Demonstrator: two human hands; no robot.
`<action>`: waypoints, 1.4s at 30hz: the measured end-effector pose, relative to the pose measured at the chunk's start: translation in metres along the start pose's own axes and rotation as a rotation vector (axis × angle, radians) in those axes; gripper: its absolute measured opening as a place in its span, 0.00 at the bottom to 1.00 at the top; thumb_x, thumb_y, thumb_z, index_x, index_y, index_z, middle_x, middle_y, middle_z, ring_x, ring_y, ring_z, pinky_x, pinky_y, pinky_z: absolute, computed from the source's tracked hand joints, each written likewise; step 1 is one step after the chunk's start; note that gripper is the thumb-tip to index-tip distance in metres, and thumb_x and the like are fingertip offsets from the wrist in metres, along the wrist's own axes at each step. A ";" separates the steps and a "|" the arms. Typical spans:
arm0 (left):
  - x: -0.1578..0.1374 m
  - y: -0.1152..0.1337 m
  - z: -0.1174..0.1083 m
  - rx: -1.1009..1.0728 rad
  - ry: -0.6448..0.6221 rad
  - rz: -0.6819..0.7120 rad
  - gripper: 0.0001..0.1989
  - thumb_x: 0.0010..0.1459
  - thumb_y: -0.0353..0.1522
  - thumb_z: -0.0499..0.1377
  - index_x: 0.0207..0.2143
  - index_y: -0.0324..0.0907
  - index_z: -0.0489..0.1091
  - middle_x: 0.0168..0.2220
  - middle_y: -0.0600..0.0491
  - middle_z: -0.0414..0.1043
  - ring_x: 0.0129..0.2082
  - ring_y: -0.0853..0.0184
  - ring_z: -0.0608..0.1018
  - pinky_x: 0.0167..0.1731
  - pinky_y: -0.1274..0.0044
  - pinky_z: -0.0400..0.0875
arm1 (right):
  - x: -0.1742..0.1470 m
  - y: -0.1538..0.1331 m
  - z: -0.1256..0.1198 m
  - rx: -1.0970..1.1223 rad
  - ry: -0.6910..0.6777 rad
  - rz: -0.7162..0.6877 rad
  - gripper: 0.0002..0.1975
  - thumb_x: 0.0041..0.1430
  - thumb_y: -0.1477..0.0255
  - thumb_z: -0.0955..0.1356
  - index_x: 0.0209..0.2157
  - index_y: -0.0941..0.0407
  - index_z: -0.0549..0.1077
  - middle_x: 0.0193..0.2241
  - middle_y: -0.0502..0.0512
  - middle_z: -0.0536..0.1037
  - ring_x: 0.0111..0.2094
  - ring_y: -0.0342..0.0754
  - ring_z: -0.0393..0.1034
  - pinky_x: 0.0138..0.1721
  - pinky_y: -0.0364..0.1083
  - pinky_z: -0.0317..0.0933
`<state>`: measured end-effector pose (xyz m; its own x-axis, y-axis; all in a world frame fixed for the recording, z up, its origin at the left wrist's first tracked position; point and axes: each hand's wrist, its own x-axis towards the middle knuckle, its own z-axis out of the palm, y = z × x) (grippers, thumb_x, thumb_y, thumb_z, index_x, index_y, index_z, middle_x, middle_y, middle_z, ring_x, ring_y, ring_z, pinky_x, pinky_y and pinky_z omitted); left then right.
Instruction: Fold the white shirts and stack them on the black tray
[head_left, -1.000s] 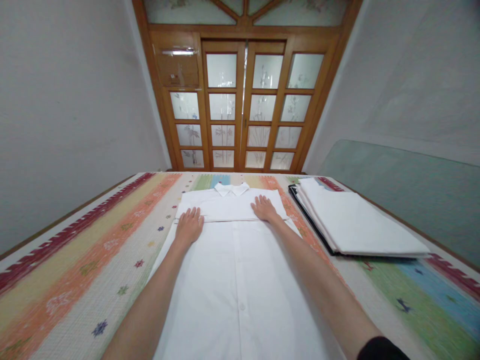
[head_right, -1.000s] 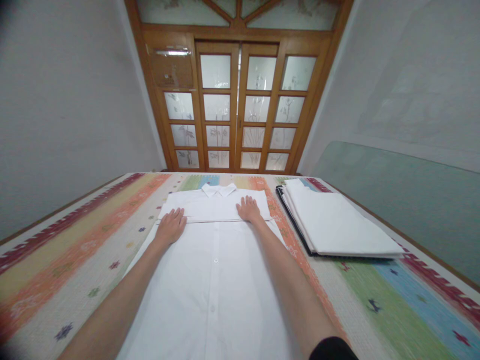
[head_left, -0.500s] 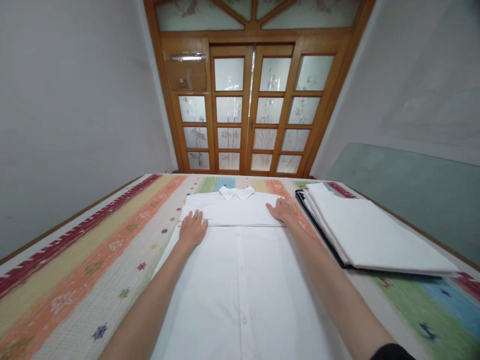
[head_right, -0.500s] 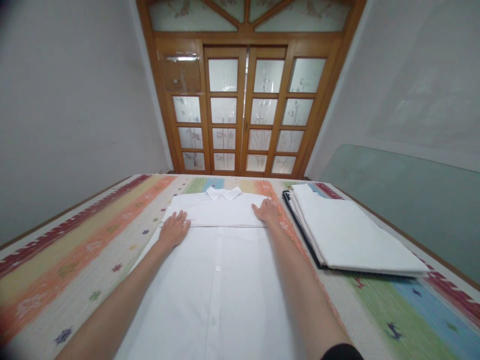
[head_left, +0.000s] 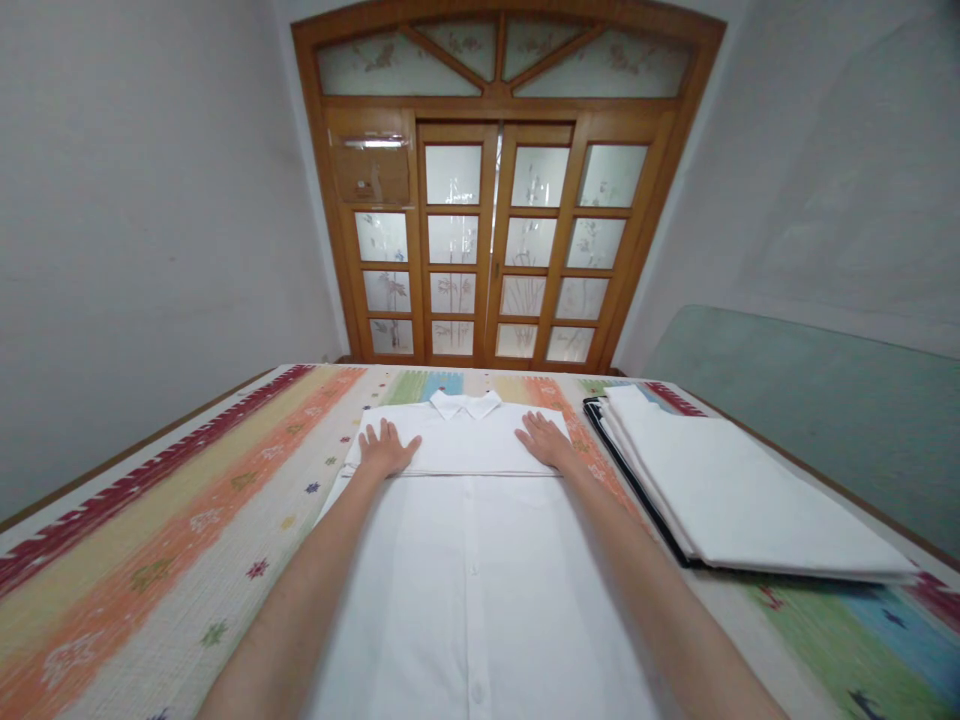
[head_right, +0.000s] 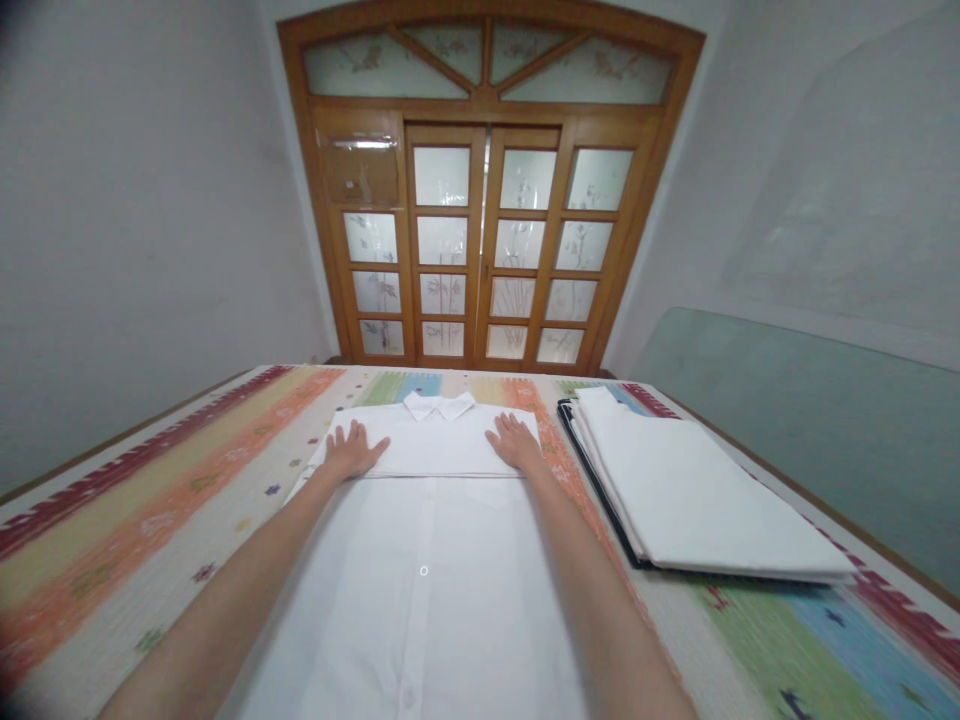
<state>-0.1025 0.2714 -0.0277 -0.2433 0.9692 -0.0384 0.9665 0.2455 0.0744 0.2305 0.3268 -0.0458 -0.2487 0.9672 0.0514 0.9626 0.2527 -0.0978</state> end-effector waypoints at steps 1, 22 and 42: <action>0.005 -0.002 0.001 0.003 0.012 0.003 0.45 0.58 0.55 0.37 0.67 0.30 0.44 0.69 0.41 0.36 0.67 0.45 0.42 0.63 0.56 0.38 | -0.001 -0.002 -0.001 0.009 0.000 0.036 0.33 0.67 0.58 0.51 0.65 0.65 0.50 0.67 0.62 0.47 0.67 0.53 0.38 0.64 0.52 0.37; 0.035 -0.026 0.003 -0.015 0.105 0.020 0.40 0.61 0.50 0.37 0.65 0.29 0.49 0.67 0.39 0.44 0.67 0.51 0.49 0.63 0.60 0.45 | 0.008 -0.013 -0.008 0.074 0.076 0.430 0.39 0.64 0.55 0.53 0.64 0.73 0.48 0.65 0.72 0.49 0.66 0.58 0.40 0.64 0.54 0.34; 0.033 -0.025 0.000 -0.008 0.092 0.012 0.41 0.61 0.50 0.37 0.65 0.26 0.47 0.67 0.38 0.43 0.67 0.52 0.48 0.64 0.61 0.43 | -0.019 0.013 -0.006 0.048 0.041 0.363 0.40 0.66 0.55 0.51 0.64 0.76 0.46 0.66 0.73 0.46 0.67 0.57 0.40 0.64 0.50 0.37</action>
<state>-0.1347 0.2969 -0.0312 -0.2385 0.9696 0.0541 0.9688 0.2337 0.0820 0.2482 0.3111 -0.0421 0.1131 0.9926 0.0440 0.9810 -0.1045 -0.1634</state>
